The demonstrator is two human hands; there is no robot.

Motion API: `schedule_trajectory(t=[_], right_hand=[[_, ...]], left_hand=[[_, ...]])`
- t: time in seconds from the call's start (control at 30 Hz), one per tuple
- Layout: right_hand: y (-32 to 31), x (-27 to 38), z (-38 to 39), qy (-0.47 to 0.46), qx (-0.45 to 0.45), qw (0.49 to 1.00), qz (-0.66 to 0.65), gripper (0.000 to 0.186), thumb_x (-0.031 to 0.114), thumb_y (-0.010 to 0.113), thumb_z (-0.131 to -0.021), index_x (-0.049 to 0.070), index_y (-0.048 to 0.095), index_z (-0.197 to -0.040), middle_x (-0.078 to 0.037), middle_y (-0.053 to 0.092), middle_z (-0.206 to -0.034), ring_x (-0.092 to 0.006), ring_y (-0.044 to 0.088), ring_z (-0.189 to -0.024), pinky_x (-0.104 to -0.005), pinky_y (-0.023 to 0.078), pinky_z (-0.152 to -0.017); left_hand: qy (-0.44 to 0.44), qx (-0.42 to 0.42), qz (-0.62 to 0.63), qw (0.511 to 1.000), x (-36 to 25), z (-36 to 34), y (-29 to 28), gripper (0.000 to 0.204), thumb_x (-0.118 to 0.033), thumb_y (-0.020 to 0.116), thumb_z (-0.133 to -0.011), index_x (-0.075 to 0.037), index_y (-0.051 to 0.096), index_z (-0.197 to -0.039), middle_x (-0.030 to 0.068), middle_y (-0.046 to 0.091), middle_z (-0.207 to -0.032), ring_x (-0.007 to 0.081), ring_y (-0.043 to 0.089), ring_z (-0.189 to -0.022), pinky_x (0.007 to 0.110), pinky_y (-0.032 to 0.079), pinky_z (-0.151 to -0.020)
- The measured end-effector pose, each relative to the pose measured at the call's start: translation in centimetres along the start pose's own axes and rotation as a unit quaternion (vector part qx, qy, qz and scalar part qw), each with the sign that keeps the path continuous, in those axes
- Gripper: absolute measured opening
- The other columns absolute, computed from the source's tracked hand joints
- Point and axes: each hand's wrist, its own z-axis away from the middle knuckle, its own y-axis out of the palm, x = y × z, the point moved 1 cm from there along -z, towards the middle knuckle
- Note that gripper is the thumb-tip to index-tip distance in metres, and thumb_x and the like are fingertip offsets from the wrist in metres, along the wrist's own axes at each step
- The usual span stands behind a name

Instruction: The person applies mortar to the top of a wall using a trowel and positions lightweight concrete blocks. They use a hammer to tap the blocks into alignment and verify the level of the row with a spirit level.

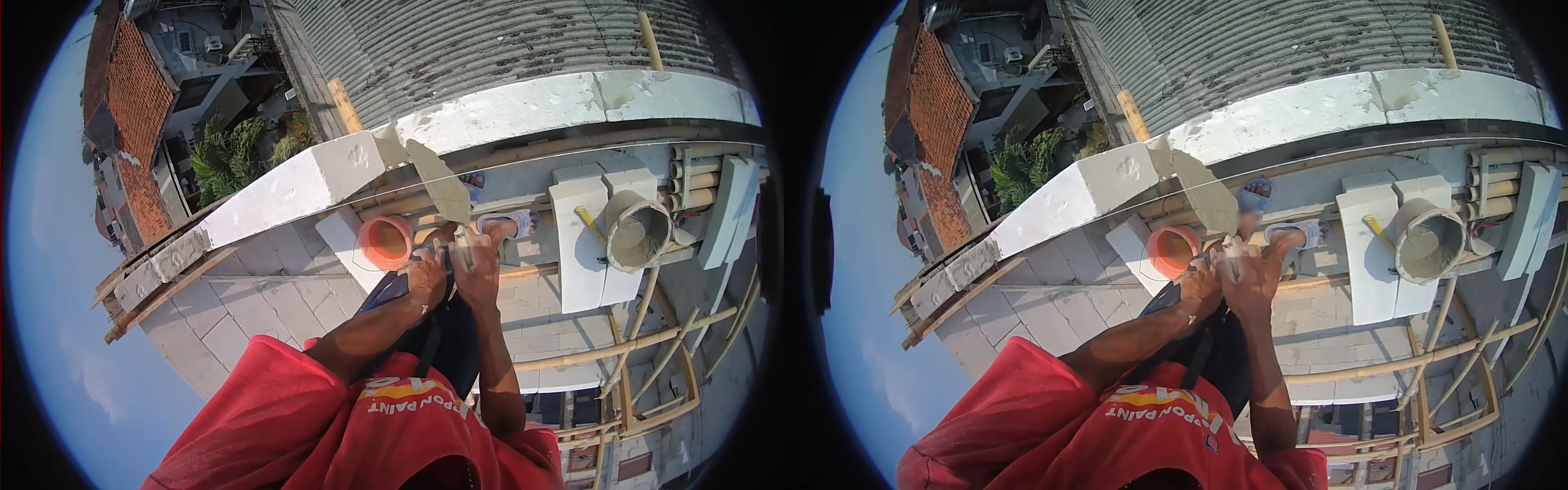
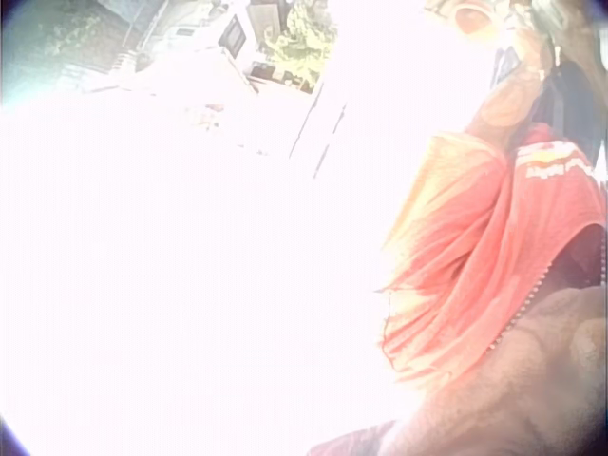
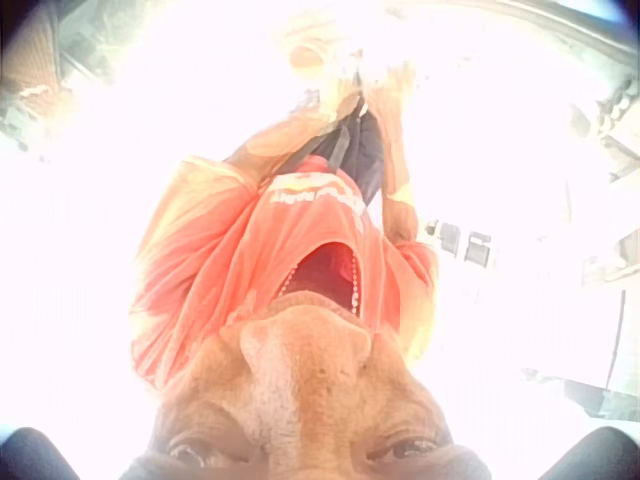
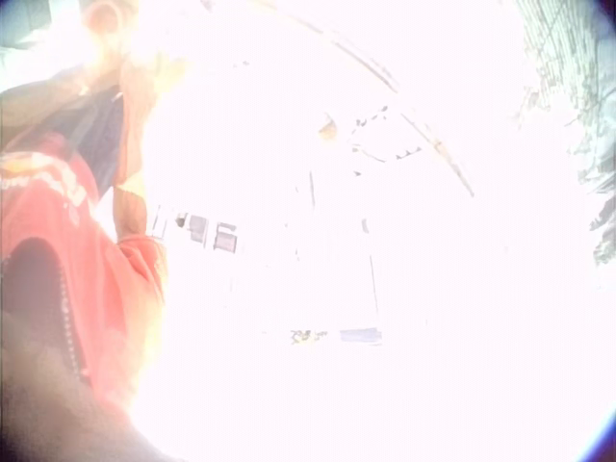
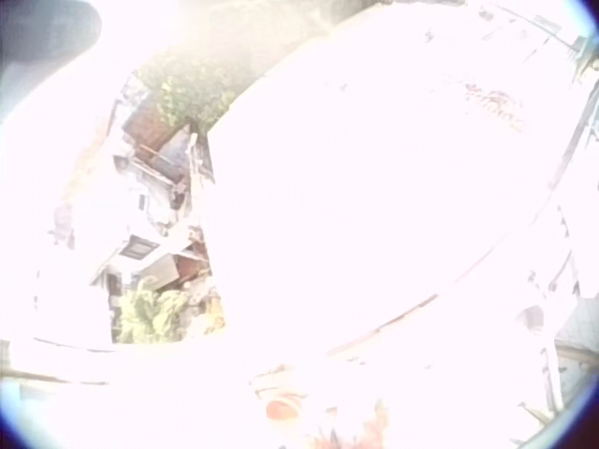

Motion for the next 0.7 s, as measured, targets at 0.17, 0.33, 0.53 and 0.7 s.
schedule_trajectory(t=[0.17, 0.33, 0.53, 0.7], right_hand=[[5.4, 4.4, -3.9, 0.079, 0.089, 0.99, 0.076, 0.054, 0.016, 0.065, -0.088, 0.004, 0.053, -0.139, -0.02, 0.055, -0.116, -0.0417, 0.058, -0.109, -0.0526, 0.051, -0.089], [6.6, 5.5, -5.8, 0.046, 0.104, 0.969, 0.221, 0.064, 0.014, 0.062, -0.088, 0.007, 0.043, -0.149, -0.025, 0.05, -0.123, -0.0403, 0.056, -0.113, -0.0553, 0.05, -0.089], [1.0, 5.7, -8.3, 0.119, 0.064, 0.946, 0.296, 0.068, 0.012, 0.063, -0.086, 0.01, 0.043, -0.151, -0.024, 0.05, -0.119, -0.0433, 0.057, -0.106, -0.052, 0.051, -0.085], [-2.8, 2.1, -11.5, 0.111, 0.035, 0.932, 0.344, 0.074, 0.004, 0.063, -0.083, 0.015, 0.04, -0.153, -0.024, 0.051, -0.121, -0.0429, 0.06, -0.1, -0.0521, 0.054, -0.08]], left_hand=[[0.012, -0.038, 0.025, 0.999, 0.3, -0.3, 2.0, 0.09, -0.035, 0.07, -0.085, -0.008, 0.025, -0.158, 0.024, 0.054, -0.126, 0.0379, 0.067, -0.098, 0.047, 0.058, -0.076], [0.014, -0.06, 0.04, 0.997, 0.7, 0.1, 2.6, 0.09, -0.036, 0.072, -0.084, -0.007, 0.028, -0.157, 0.024, 0.055, -0.126, 0.036, 0.068, -0.095, 0.045, 0.057, -0.074], [0.014, -0.078, 0.047, 0.996, 1.0, 0.4, 2.0, 0.09, -0.038, 0.073, -0.082, -0.007, 0.031, -0.156, 0.0241, 0.055, -0.125, 0.0337, 0.068, -0.093, 0.043, 0.056, -0.072], [0.012, -0.048, 0.022, 0.999, 1.7, 0.9, 0.6, 0.099, -0.041, 0.077, -0.08, -0.003, 0.026, -0.156, 0.0238, 0.055, -0.125, 0.0322, 0.068, -0.093, 0.041, 0.056, -0.072]])
